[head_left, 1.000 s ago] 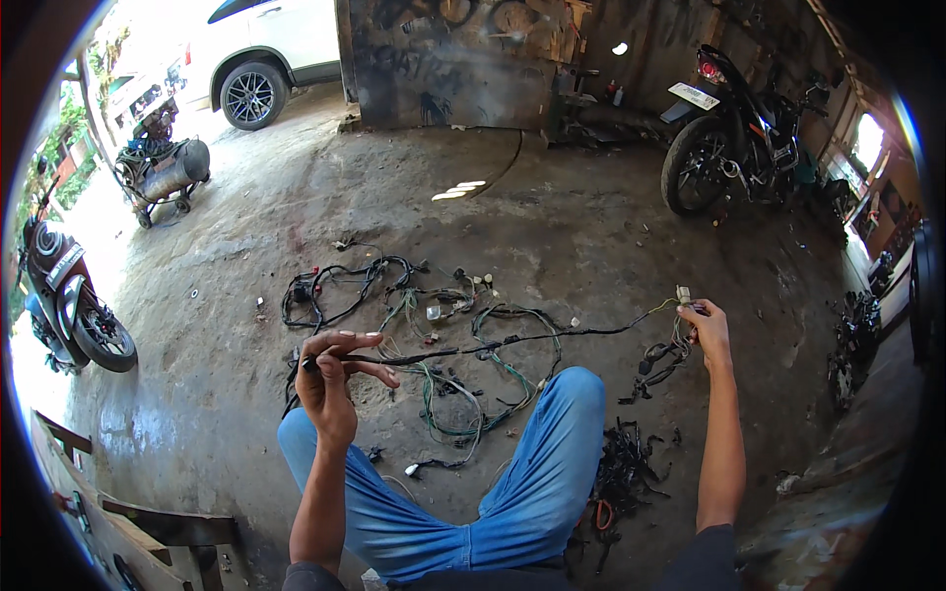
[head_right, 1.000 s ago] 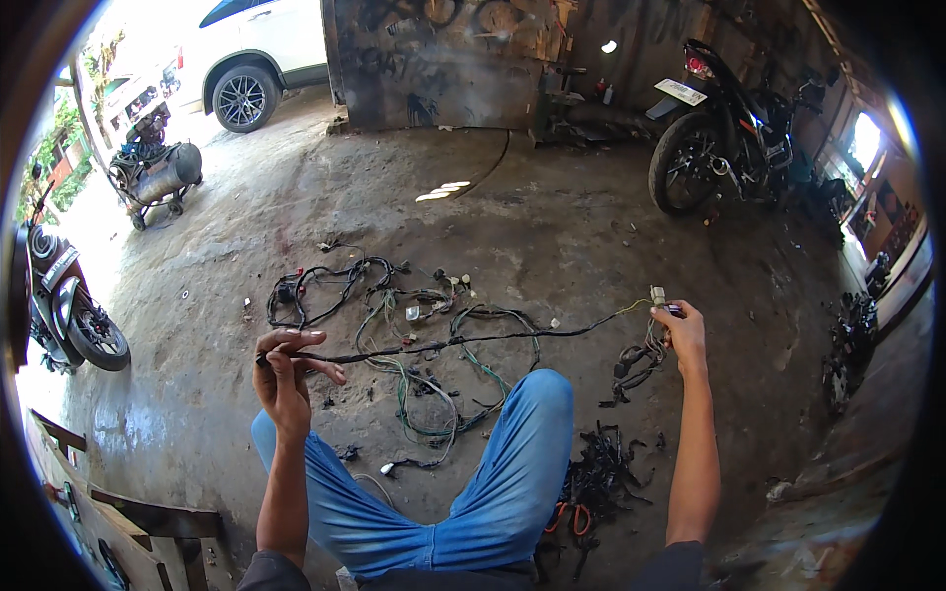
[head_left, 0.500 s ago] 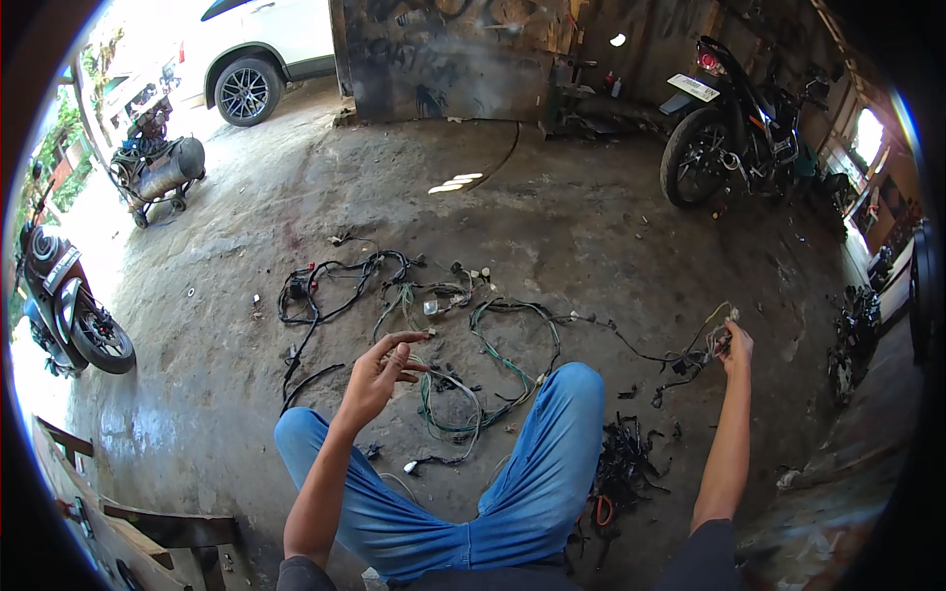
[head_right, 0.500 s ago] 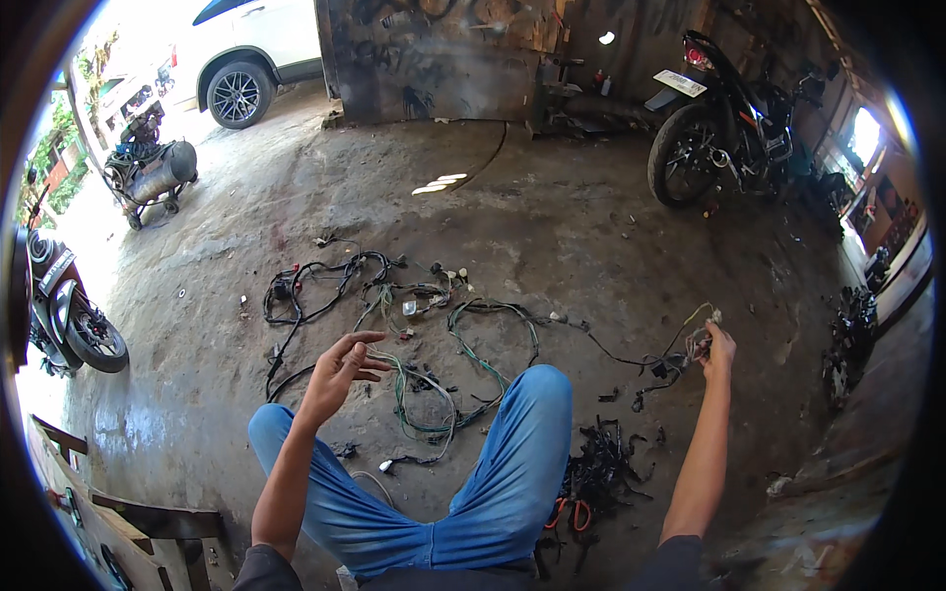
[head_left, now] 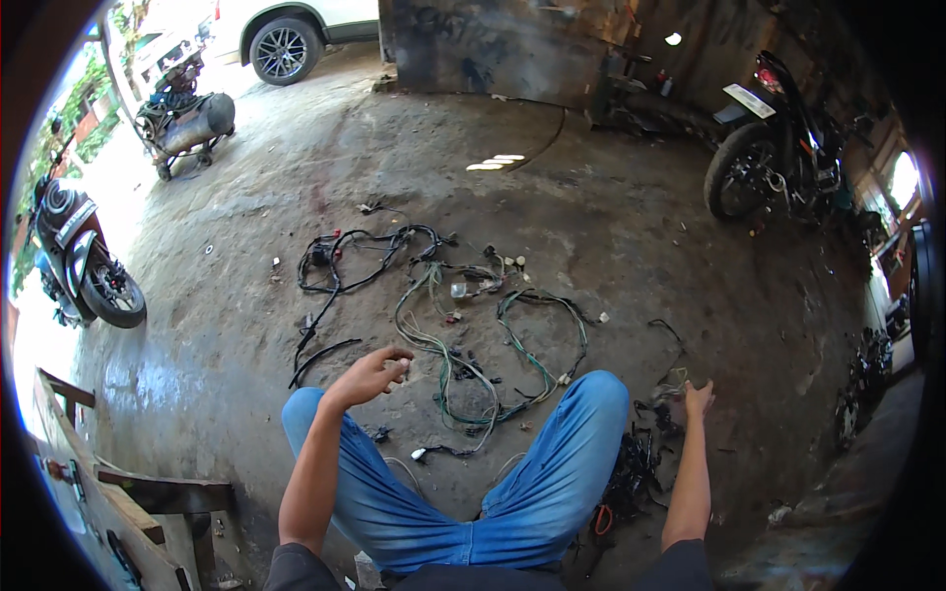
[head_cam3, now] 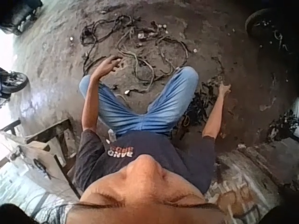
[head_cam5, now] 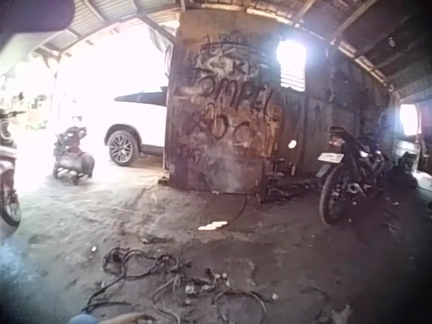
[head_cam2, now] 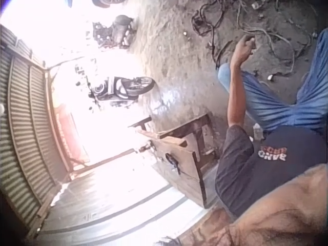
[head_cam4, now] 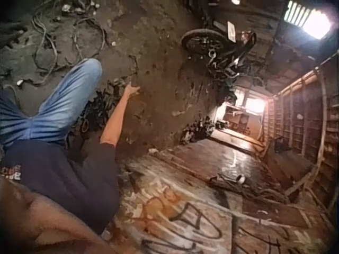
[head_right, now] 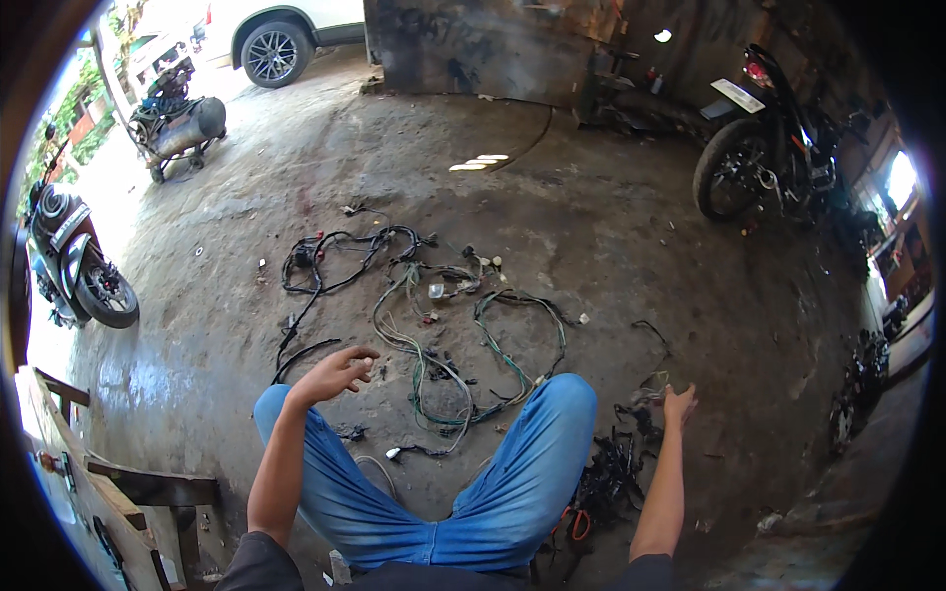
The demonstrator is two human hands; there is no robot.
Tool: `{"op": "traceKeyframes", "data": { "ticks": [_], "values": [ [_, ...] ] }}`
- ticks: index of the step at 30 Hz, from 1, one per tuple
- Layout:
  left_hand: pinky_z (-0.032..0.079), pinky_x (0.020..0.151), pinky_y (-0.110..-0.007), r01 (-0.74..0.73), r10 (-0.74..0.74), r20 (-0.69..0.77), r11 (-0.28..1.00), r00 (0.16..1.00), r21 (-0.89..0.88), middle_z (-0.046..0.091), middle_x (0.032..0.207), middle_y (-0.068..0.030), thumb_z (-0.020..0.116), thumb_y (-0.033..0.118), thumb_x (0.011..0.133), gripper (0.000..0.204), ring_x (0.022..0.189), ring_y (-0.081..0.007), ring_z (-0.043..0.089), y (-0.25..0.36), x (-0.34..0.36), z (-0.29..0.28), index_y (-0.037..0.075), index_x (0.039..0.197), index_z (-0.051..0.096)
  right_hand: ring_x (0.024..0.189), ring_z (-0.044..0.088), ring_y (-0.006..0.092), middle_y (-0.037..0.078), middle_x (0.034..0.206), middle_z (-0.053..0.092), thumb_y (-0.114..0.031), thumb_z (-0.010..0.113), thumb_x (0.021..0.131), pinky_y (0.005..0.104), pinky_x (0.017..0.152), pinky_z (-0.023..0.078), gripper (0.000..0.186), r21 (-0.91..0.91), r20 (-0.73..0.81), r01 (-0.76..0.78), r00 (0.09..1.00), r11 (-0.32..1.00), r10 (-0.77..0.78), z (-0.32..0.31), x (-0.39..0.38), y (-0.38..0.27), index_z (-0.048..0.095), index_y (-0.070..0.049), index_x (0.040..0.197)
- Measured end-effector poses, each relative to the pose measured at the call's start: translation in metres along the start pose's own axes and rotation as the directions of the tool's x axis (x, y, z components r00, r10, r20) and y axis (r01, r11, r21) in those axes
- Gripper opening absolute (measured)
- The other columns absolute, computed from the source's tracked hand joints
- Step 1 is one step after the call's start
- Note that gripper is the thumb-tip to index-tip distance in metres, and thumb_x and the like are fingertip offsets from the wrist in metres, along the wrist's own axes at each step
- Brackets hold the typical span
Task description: Inspecting and untangling a motorcycle wiring harness on the floor.
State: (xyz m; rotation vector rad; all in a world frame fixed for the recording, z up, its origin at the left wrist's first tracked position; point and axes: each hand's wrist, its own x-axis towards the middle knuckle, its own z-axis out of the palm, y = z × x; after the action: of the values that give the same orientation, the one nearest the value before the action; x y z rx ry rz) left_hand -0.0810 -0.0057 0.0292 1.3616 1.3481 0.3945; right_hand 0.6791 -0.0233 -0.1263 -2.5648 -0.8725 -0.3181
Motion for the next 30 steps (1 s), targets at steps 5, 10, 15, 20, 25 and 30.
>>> {"op": "traceKeyframes", "data": {
  "ticks": [5,10,15,20,25,30],
  "values": [
    [0.056,0.087,-0.038,-0.024,0.031,-0.159,0.999,0.987,0.045,0.067,0.123,-0.0161,0.054,0.035,0.105,0.043,0.109,-0.025,0.068,-0.009,-0.003,0.009,0.006,0.136,0.058,0.121,0.058,0.037,0.023,0.13,0.058,-0.015,0.074,0.088,0.0446,0.103,0.048,0.06,0.47,0.061,0.295,0.929,0.832,-0.364,-0.06,-0.064,-0.211,0.052,-0.005,0.143],
    [0.048,0.1,-0.045,0.013,0.002,-0.038,0.92,0.999,0.392,0.063,0.127,-0.022,0.057,0.033,0.103,0.041,0.115,-0.0373,0.063,-0.027,0.003,0.029,0.005,0.132,0.061,0.116,0.061,0.0348,0.018,0.124,0.064,-0.017,0.072,0.087,0.043,0.101,0.048,0.043,0.793,0.155,0.4,0.599,0.46,-0.786,-0.124,-0.201,-0.41,0.065,-0.006,0.129],
    [0.051,0.096,-0.04,-0.218,0.268,-0.286,0.956,0.92,0.196,0.064,0.126,-0.0152,0.057,0.035,0.104,0.042,0.11,-0.0268,0.064,-0.019,0.01,-0.046,0.006,0.135,0.059,0.127,0.051,0.0503,0.034,0.141,0.046,-0.051,0.074,0.086,0.0515,0.106,0.045,0.087,0.649,0.623,0.548,0.016,0.528,-0.782,-0.034,-0.338,-0.423,0.037,-0.015,0.156],
    [0.055,0.087,-0.036,-0.231,-0.039,-0.676,0.924,0.736,-0.306,0.067,0.124,-0.0112,0.061,0.031,0.102,0.043,0.107,-0.0218,0.065,-0.13,-0.006,-0.158,0.001,0.133,0.058,0.132,0.044,0.0572,0.036,0.155,0.028,-0.061,0.074,0.083,0.0603,0.107,0.042,0.115,0.396,0.821,0.707,0.013,0.586,-0.571,0.011,-0.399,-0.373,0.004,-0.019,0.164],
    [0.053,0.092,-0.048,0.458,-0.222,-0.882,0.889,0.415,-0.008,0.062,0.128,-0.0204,0.075,0.037,0.089,0.06,0.121,-0.0408,0.059,-0.329,0.002,-0.122,0.001,0.133,0.056,0.123,0.055,0.0527,0.037,0.144,0.046,-0.038,0.08,0.081,0.055,0.104,0.047,0.107,0.5,0.772,0.584,0.035,0.64,-0.635,0.021,-0.414,-0.373,0.013,-0.011,0.16],
    [0.052,0.095,-0.054,0.636,-0.183,-0.861,0.748,0.475,0.192,0.054,0.132,-0.029,0.08,0.033,0.083,0.063,0.122,-0.0489,0.055,-0.326,0.013,-0.07,0.0,0.131,0.053,0.102,0.067,0.0486,0.03,0.108,0.069,-0.02,0.074,0.083,0.0542,0.09,0.054,0.067,0.342,0.731,0.592,0.321,0.73,-0.603,0.037,-0.37,-0.371,0.044,-0.003,0.139]
  ]
}}
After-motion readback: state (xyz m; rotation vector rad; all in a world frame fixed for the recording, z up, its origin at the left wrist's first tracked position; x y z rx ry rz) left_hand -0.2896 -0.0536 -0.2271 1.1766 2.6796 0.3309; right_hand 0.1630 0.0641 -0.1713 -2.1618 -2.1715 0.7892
